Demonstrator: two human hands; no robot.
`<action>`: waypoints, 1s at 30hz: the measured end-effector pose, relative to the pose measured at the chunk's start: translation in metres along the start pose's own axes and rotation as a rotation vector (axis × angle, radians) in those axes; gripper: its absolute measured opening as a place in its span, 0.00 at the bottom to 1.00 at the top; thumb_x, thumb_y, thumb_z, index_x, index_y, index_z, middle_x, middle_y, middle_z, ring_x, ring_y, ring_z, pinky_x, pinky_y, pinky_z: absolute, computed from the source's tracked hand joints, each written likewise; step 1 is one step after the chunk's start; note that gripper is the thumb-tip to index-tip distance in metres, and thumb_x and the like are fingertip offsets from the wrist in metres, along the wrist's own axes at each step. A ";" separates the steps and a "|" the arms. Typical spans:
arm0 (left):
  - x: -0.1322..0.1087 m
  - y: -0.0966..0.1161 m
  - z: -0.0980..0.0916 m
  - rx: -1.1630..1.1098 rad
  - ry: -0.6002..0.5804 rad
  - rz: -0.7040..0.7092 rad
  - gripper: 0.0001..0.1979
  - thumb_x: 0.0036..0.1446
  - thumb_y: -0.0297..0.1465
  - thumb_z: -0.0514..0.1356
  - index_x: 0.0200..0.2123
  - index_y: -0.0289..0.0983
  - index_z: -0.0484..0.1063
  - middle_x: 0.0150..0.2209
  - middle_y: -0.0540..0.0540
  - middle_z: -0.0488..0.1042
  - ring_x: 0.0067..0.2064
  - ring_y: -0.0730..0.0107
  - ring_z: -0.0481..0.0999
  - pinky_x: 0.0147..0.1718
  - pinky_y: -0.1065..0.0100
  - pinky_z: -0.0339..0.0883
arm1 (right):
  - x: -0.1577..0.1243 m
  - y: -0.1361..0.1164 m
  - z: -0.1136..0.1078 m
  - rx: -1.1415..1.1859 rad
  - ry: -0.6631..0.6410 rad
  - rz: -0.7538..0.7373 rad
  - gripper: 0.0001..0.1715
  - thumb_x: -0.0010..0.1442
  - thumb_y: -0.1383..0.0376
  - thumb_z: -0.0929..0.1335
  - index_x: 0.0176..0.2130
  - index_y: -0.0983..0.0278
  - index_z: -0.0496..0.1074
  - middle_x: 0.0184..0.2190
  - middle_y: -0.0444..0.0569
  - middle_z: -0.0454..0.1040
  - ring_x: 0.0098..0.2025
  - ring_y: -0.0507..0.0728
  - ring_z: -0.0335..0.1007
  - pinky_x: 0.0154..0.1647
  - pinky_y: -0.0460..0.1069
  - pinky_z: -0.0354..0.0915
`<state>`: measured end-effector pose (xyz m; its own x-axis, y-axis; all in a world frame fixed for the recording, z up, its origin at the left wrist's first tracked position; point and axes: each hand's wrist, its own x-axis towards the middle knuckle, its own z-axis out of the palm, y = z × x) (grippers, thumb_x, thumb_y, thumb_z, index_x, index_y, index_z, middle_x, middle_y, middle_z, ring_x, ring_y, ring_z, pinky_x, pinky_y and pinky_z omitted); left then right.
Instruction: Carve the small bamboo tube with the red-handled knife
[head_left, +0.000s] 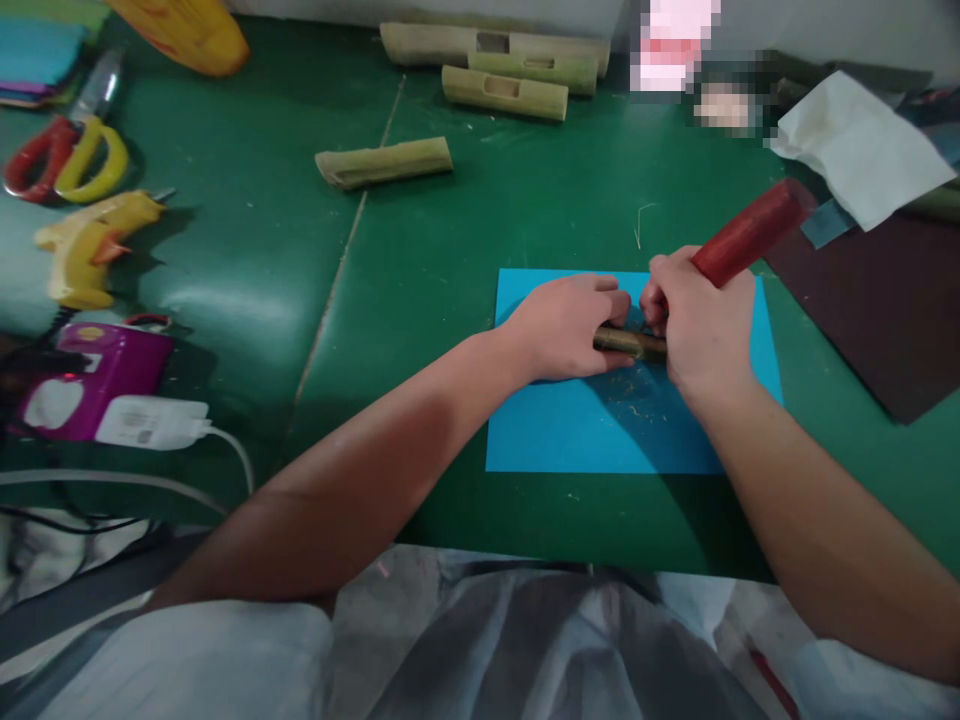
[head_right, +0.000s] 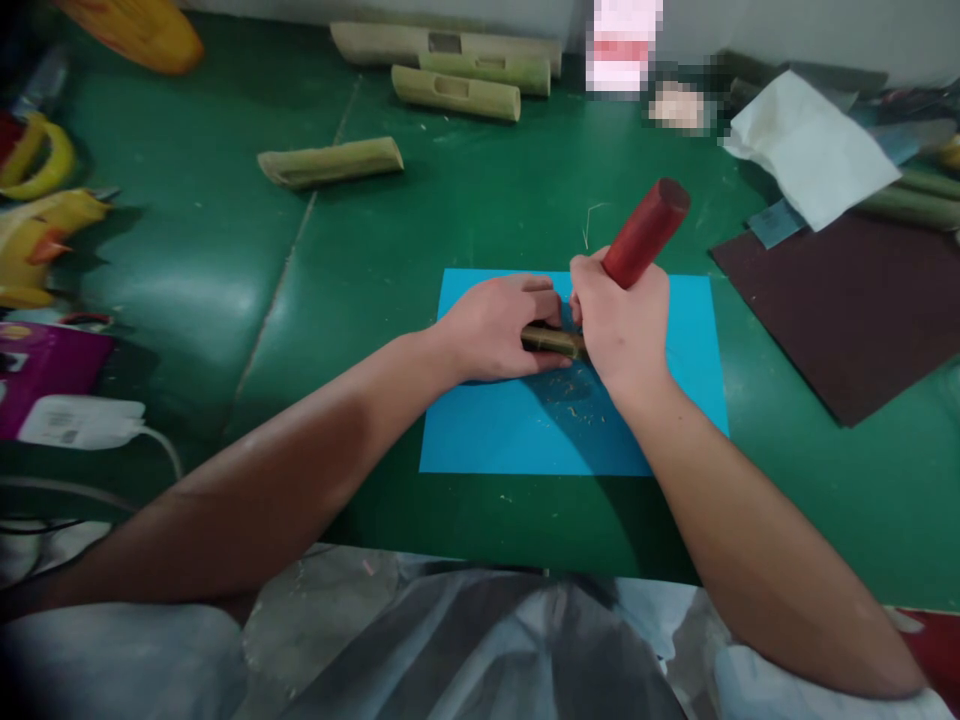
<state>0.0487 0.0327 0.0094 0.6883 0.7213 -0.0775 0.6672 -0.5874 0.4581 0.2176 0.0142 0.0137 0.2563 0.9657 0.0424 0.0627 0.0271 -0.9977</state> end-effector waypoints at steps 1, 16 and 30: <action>0.000 0.000 0.000 -0.002 0.002 0.002 0.16 0.66 0.47 0.68 0.48 0.42 0.77 0.53 0.37 0.84 0.53 0.46 0.85 0.47 0.53 0.76 | 0.000 -0.001 0.000 -0.008 -0.002 0.008 0.24 0.60 0.67 0.73 0.18 0.54 0.65 0.17 0.41 0.63 0.22 0.54 0.55 0.28 0.55 0.62; 0.001 0.001 0.000 -0.021 -0.005 0.019 0.14 0.67 0.44 0.67 0.48 0.41 0.78 0.52 0.35 0.84 0.57 0.44 0.84 0.55 0.50 0.77 | -0.003 -0.008 0.004 0.056 -0.014 0.042 0.22 0.56 0.70 0.70 0.16 0.54 0.62 0.15 0.39 0.58 0.20 0.52 0.51 0.25 0.53 0.54; 0.000 0.004 -0.003 0.025 -0.022 -0.038 0.19 0.67 0.46 0.68 0.52 0.40 0.81 0.54 0.38 0.83 0.53 0.48 0.84 0.45 0.55 0.73 | 0.005 0.000 -0.001 -0.021 -0.034 0.034 0.28 0.67 0.65 0.73 0.19 0.54 0.63 0.18 0.41 0.61 0.23 0.56 0.60 0.32 0.55 0.64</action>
<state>0.0508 0.0312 0.0137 0.6685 0.7350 -0.1139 0.6993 -0.5690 0.4327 0.2195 0.0185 0.0141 0.2256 0.9742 0.0065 0.0747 -0.0107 -0.9972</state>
